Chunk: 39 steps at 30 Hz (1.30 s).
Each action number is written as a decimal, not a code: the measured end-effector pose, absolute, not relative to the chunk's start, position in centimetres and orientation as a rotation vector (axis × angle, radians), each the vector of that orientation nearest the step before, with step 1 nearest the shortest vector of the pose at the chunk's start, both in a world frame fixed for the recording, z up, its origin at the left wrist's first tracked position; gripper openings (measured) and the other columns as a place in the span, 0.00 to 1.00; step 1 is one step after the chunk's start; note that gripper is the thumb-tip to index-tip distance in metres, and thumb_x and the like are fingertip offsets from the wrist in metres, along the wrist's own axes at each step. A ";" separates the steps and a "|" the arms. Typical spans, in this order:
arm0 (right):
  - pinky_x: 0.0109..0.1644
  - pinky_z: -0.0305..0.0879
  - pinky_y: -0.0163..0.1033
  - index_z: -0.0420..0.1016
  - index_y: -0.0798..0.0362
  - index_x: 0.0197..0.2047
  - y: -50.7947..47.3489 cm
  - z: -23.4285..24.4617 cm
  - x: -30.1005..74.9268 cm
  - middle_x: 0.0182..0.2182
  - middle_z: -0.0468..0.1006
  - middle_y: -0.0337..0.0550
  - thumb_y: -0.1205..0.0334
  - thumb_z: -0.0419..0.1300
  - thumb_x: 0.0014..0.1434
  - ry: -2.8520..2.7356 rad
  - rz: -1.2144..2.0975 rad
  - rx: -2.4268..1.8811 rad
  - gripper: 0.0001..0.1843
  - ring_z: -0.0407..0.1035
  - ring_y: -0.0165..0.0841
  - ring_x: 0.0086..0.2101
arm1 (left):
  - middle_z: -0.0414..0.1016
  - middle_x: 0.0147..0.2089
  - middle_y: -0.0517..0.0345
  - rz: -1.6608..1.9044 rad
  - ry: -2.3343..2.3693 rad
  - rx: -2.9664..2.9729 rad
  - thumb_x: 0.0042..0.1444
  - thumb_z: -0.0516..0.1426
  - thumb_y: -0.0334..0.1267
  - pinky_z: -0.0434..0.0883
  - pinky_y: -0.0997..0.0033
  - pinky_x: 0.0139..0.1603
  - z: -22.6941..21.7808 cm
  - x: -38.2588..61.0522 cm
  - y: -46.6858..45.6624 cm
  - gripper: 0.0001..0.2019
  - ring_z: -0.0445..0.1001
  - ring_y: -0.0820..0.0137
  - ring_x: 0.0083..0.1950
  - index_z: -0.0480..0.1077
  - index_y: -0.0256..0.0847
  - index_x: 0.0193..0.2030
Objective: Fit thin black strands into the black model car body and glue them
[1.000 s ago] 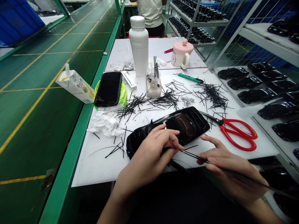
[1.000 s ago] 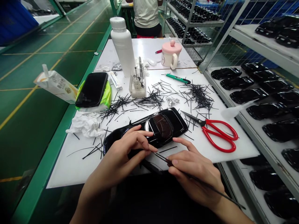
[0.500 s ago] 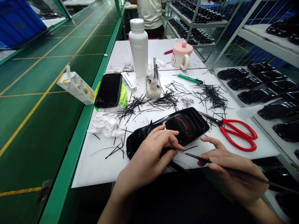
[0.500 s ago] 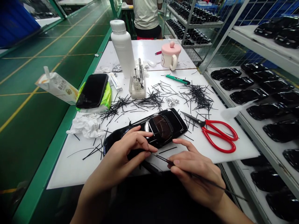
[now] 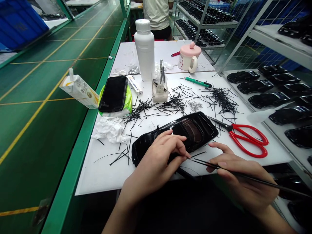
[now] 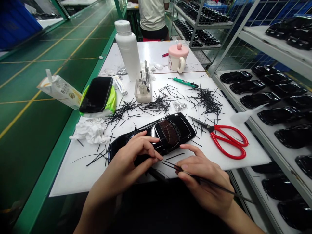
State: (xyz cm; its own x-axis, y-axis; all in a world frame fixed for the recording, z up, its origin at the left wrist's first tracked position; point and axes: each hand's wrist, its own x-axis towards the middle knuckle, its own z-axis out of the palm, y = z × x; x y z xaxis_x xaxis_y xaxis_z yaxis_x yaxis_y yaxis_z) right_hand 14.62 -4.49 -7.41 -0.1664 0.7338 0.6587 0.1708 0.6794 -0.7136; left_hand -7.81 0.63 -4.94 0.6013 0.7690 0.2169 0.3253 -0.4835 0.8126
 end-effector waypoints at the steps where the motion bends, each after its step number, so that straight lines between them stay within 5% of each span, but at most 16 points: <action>1: 0.59 0.70 0.61 0.75 0.55 0.51 -4.5 -7.4 14.6 0.32 0.80 0.38 0.81 0.61 0.56 -1.699 0.591 -0.734 0.21 0.78 0.33 0.30 | 0.79 0.42 0.64 0.746 0.862 2.068 0.65 0.55 0.28 0.52 0.68 0.74 -4.9 -7.8 0.6 0.07 0.70 0.78 0.62 0.61 0.45 0.39; 10: 0.57 0.72 0.62 0.76 0.52 0.48 -4.2 -7.0 14.4 0.30 0.81 0.37 0.77 0.61 0.58 -1.692 0.587 -0.799 0.17 0.78 0.34 0.28 | 0.80 0.43 0.62 0.757 0.835 2.036 0.64 0.55 0.27 0.53 0.61 0.74 -4.7 -7.9 0.6 0.07 0.71 0.73 0.61 0.64 0.45 0.40; 15: 0.64 0.66 0.62 0.77 0.52 0.45 -4.1 -7.6 14.4 0.30 0.81 0.37 0.77 0.62 0.58 -1.711 0.611 -0.837 0.15 0.78 0.33 0.28 | 0.79 0.50 0.61 1.050 0.948 1.807 0.64 0.54 0.26 0.65 0.66 0.66 -4.7 -8.8 0.4 0.08 0.70 0.71 0.62 0.66 0.46 0.40; 23: 0.68 0.59 0.64 0.76 0.53 0.43 -3.5 -9.5 13.7 0.32 0.82 0.37 0.79 0.63 0.55 -1.743 0.592 -0.849 0.15 0.78 0.32 0.30 | 0.78 0.37 0.63 1.617 1.198 1.362 0.60 0.58 0.24 0.73 0.70 0.53 -6.7 -10.2 0.5 0.09 0.77 0.73 0.45 0.66 0.44 0.36; 39: 0.67 0.60 0.64 0.75 0.53 0.44 -3.4 -9.9 13.9 0.32 0.82 0.37 0.78 0.63 0.55 -1.799 0.532 -0.878 0.16 0.79 0.33 0.30 | 0.77 0.34 0.63 1.685 1.267 1.302 0.59 0.58 0.24 0.75 0.65 0.52 -7.3 -10.3 0.2 0.09 0.77 0.70 0.41 0.66 0.43 0.36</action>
